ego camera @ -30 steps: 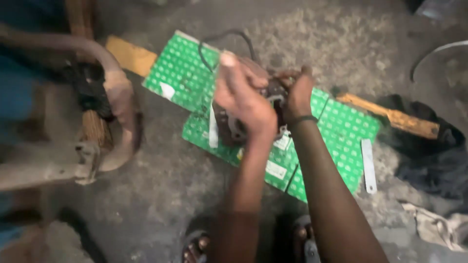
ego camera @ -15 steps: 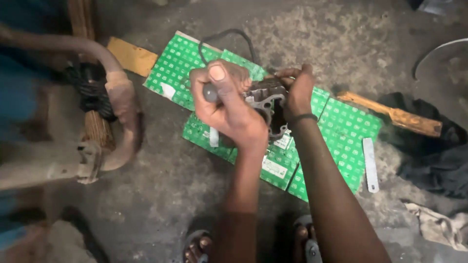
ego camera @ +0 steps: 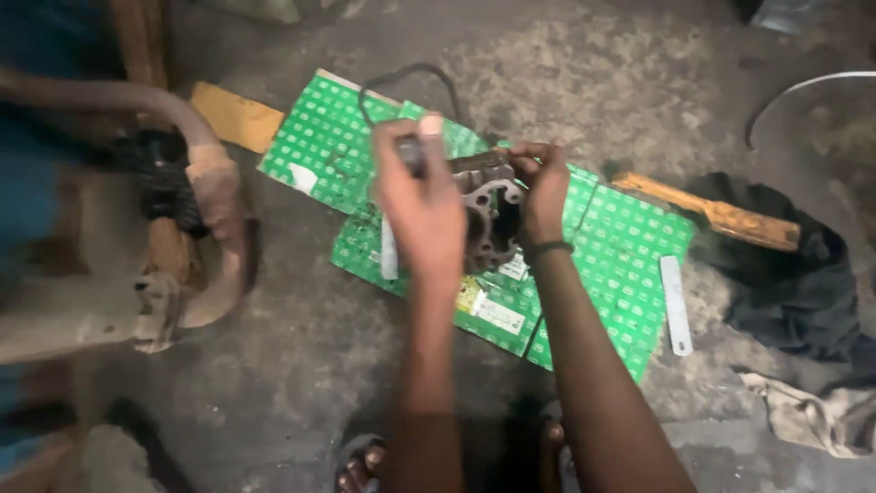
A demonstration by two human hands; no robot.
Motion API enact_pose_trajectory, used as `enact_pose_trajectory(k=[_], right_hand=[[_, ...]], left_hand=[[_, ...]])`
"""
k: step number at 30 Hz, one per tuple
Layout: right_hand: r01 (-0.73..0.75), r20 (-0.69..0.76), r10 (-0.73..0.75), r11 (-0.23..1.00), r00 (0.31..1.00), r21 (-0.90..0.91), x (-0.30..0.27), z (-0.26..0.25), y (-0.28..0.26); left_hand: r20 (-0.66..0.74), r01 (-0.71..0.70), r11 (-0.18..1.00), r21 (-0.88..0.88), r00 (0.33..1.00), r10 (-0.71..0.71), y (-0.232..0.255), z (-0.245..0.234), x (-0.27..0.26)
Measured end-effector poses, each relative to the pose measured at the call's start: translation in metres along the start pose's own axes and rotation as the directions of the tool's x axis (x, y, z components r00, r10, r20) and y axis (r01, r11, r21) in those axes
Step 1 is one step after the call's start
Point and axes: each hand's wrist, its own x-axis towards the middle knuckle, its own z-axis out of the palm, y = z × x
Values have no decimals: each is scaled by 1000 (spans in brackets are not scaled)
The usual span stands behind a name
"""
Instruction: Cleaning a cylinder block component in a service bay.
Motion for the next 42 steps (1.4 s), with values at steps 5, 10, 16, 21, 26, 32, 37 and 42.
enact_pose_trajectory(k=[5,10,16,21,26,32,37,42], right_hand=[[109,14,-110,950,994,-294,-38,11,-24],[119,222,-61,959,973,-257,-59,9,-25],[107,9,-133,752,991,-650,-46,20,-14],[48,-20,-109,586,994,-809,-66,88,-79],[-29,-101,-113,517,988,-855,-67,101,-79],[-47,-118,-113,491,987,-870,-63,106,-78],[-43,-118,-142,447,983,-894,-53,102,-74],[-82,-163,-141,454,977,-887,-44,102,-65]], left_hand=[[-40,-11,970,244,999,22,14,-31,17],[-14,43,900,433,999,-41,26,-42,17],[144,384,902,-200,922,-360,29,-38,14],[182,-54,999,2,982,53,32,-45,3],[120,-91,990,109,990,77,21,-56,7],[131,-301,887,350,953,272,19,-52,2],[-43,-450,871,196,884,466,25,-40,7],[236,-273,823,498,956,175,-28,-21,26]])
